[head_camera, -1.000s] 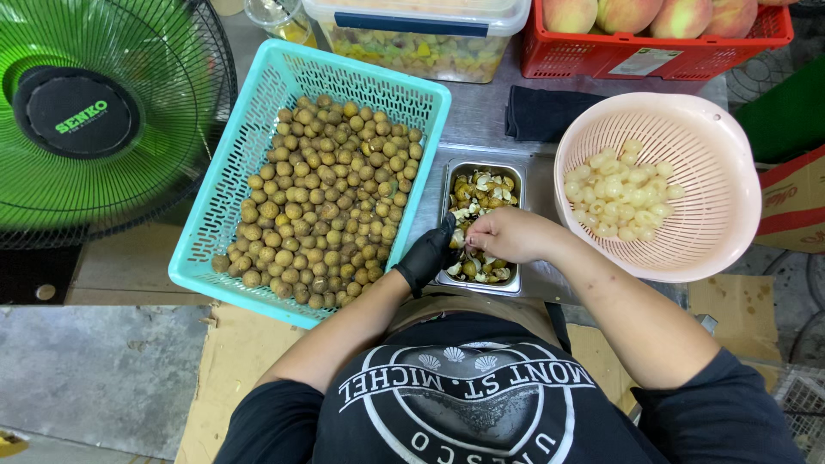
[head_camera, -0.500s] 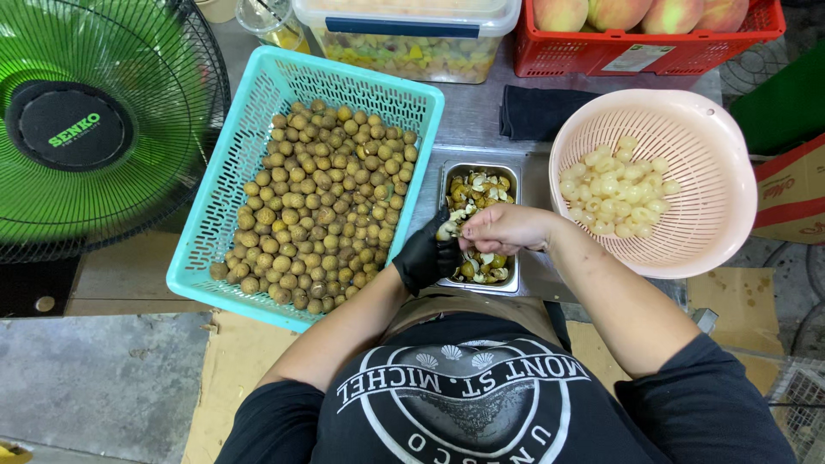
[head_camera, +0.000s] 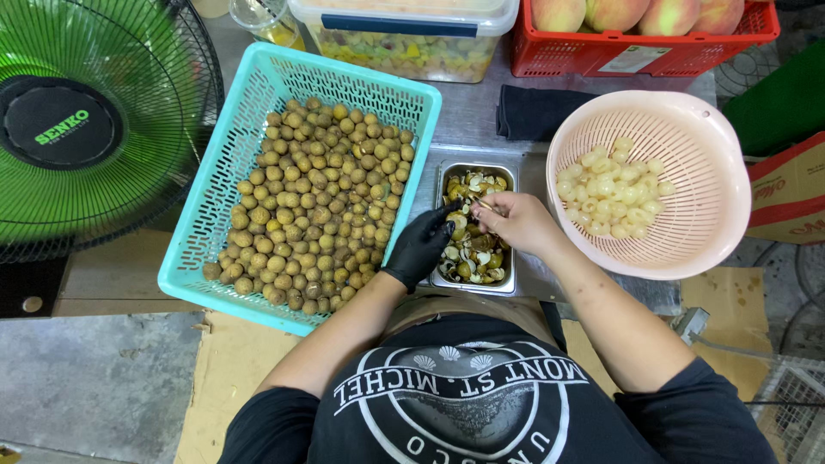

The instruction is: The person peels longans by hand, removing the outer skin and discarding the pits into a small metal container before placing the fruit into a strainer.

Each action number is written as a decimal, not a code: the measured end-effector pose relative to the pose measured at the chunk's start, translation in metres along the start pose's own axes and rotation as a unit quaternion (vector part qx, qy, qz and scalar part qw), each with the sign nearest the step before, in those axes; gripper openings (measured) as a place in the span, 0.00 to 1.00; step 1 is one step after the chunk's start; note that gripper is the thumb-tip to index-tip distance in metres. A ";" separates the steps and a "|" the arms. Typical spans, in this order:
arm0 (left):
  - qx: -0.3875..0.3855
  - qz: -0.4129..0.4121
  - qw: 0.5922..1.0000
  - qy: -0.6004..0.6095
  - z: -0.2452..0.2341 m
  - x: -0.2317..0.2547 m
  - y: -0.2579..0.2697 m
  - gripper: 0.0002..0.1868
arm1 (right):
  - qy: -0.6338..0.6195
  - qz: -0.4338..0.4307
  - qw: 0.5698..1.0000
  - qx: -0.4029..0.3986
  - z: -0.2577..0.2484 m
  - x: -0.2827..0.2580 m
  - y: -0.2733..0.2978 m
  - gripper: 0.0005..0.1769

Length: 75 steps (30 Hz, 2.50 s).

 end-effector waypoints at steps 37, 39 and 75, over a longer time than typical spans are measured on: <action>-0.005 0.069 0.975 0.210 0.023 -0.053 -0.016 0.18 | -0.236 -0.102 0.965 0.053 0.022 0.012 0.034 0.14; -0.020 -0.111 0.922 0.369 0.041 -0.092 -0.022 0.18 | -0.285 -0.006 0.956 0.064 0.024 0.023 0.036 0.13; 0.065 0.126 0.973 -0.185 -0.140 -0.019 -0.099 0.18 | -0.019 0.084 0.996 -0.025 0.000 0.025 0.071 0.20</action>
Point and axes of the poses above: each hand's wrist, its own y-axis away from the middle knuckle, its own z-axis out of the palm, x = y × z, the point moved 10 cm from there along -y, towards the middle knuckle, and after that the axes turned 4 degrees about y, right-handed, at the moved point
